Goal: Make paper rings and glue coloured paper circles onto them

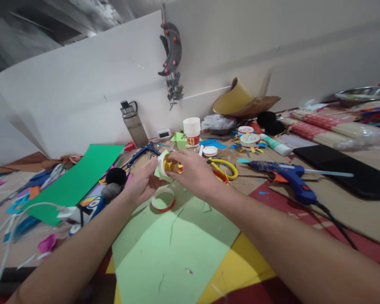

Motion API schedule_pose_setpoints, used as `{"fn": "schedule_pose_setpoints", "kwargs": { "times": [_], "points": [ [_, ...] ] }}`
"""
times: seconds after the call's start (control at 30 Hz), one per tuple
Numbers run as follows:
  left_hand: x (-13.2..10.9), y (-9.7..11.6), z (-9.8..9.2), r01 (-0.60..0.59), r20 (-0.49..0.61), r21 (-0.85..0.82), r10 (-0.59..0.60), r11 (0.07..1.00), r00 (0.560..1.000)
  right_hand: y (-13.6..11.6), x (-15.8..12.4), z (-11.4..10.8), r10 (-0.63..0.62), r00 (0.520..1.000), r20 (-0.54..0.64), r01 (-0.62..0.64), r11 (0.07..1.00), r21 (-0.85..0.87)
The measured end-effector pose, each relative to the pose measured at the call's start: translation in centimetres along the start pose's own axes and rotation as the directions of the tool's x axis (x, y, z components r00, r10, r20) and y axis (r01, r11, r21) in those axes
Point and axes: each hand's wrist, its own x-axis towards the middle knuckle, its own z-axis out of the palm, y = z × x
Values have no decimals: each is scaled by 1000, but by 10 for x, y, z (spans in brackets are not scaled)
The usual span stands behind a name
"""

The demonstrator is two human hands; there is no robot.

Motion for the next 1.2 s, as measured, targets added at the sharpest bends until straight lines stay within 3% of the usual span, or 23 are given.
{"fn": "schedule_pose_setpoints", "kwargs": {
  "times": [0.17, 0.4, 0.5, 0.6, 0.73, 0.83, 0.93, 1.07, 1.2],
  "points": [
    [0, -3, 1, -27, -8, 70, 28, 997, 1000, 0, -1, -2, -30, 999, 43, 36, 989, -145],
    [-2, 0, 3, -125, -27, 332, 141, 935, 990, 1, -1, -1, 10, 999, -50, -21, 975, -221],
    [-5, 0, 4, -204, -16, 523, 248, 828, 969, 1, 0, 0, 110, 993, -50, -114, 990, -88],
    [-7, -2, 4, -282, 18, 628, 349, 725, 937, 0, 2, 1, 224, 974, 5, -222, 961, 167],
    [-9, -3, 3, -370, 96, 731, 451, 573, 888, 1, 5, 5, 382, 916, 120, -387, 766, 513],
    [-8, -3, 1, -406, 155, 800, 502, 442, 851, 1, 6, 8, 431, 881, 196, -446, 617, 649],
    [-6, -6, 0, -408, 183, 840, 521, 358, 834, 1, 6, 11, 422, 881, 213, -446, 592, 672],
    [-5, -5, 0, -400, 147, 837, 552, 373, 821, -1, 4, 13, 302, 930, 211, -363, 650, 668],
    [-4, 1, 0, -356, 47, 719, 470, 597, 882, -3, 1, 10, 339, 933, 123, -348, 756, 555]
  ]
}}
